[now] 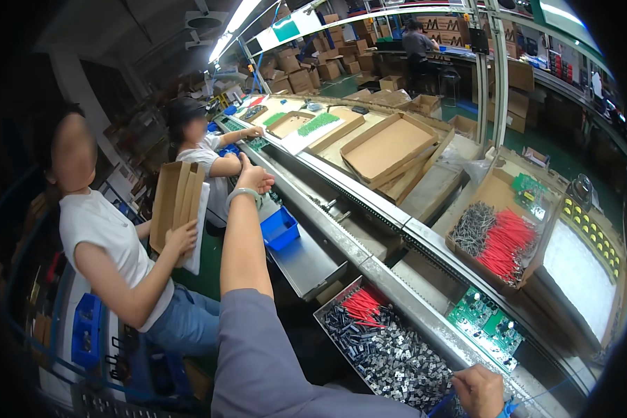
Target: The person assembles a circuit board by attaching wires, mounting transformers, and inserting electronic components into it by hand, then pushes the board down the assembly line.
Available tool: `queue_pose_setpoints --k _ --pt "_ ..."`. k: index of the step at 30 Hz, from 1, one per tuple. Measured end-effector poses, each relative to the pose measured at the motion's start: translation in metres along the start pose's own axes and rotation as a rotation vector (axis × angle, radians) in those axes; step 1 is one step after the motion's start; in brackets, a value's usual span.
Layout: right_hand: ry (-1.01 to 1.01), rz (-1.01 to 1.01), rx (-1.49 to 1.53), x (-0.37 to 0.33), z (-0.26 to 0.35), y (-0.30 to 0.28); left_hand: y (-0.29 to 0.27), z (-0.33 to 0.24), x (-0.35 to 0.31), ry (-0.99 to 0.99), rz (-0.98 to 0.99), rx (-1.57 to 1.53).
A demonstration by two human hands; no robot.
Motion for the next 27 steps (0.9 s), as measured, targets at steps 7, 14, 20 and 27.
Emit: queue_pose_setpoints --k 7,14,20,27 --pt "-0.038 0.029 0.013 -0.005 -0.001 0.002 -0.022 -0.032 -0.026 0.044 -0.121 0.017" --pt "0.043 -0.134 -0.102 -0.019 -0.024 -0.004 0.149 0.011 -0.149 0.401 0.570 -0.182" --pt "0.151 -0.261 -0.211 -0.040 -0.048 -0.047 0.259 0.103 -0.362 0.407 0.876 0.051" --pt "0.324 -0.393 -0.335 -0.058 -0.091 -0.073 0.344 0.194 -0.490 0.132 1.366 0.055"
Point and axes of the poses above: each hand's wrist, its own x-axis towards the middle knuckle, its own y-axis out of the palm, z = x × y, the point moved 9 cm from there along x, towards the middle knuckle, and after that the axes turned 8 degrees about -x, right-handed, at the moved point
